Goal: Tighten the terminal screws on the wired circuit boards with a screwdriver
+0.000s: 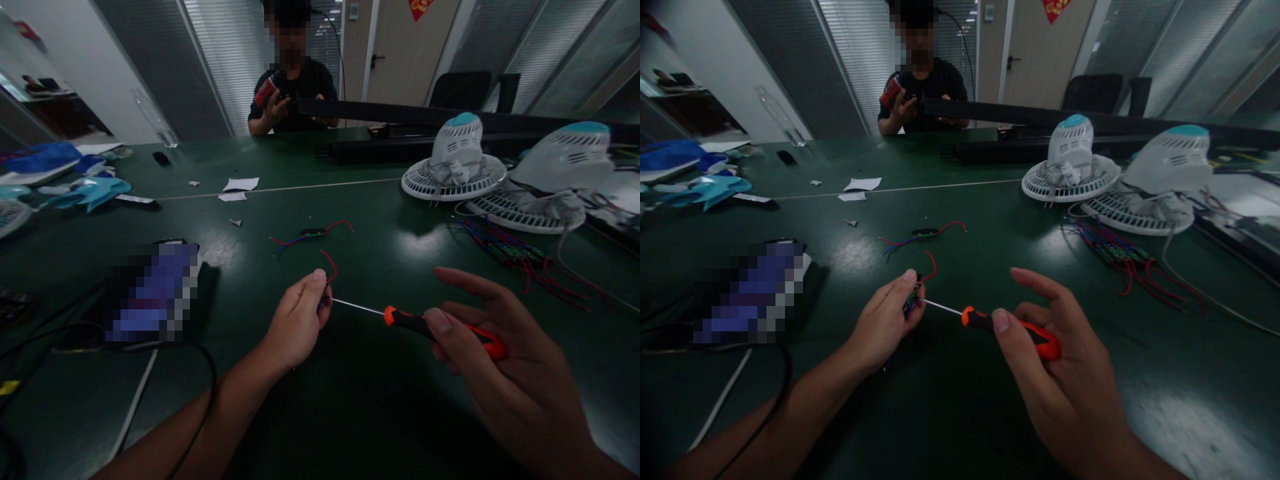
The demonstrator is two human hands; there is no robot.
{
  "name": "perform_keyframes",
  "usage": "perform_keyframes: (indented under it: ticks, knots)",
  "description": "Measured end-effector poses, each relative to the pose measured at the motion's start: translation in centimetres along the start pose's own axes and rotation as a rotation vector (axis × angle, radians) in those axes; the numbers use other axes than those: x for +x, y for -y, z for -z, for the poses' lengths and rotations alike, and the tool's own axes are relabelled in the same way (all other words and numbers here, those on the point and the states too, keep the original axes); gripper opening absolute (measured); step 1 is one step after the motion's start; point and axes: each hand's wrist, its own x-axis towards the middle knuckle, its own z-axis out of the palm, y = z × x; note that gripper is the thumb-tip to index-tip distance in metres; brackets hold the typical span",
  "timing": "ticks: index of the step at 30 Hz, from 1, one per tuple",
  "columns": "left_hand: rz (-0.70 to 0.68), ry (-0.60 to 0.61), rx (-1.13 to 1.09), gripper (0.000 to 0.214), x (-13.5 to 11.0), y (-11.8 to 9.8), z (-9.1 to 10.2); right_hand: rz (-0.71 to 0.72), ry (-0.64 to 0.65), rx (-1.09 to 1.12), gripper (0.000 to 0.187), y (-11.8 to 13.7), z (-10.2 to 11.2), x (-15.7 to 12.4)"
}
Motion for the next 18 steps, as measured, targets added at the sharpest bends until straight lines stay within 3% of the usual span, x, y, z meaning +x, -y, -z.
perform_keyframes:
  ticks: [11, 18]
  knots:
    - [0.005, 0.009, 0.071, 0.044, -0.04, -0.53, -0.14, -0.064, -0.001, 0.134, 0.044, 0.04, -0.12, -0.23]
    - [0.011, -0.01, 0.021, 0.044, -0.17, -0.66, -0.34, -0.059, -0.033, 0.117, 0.036, -0.21, -0.13, -0.06]
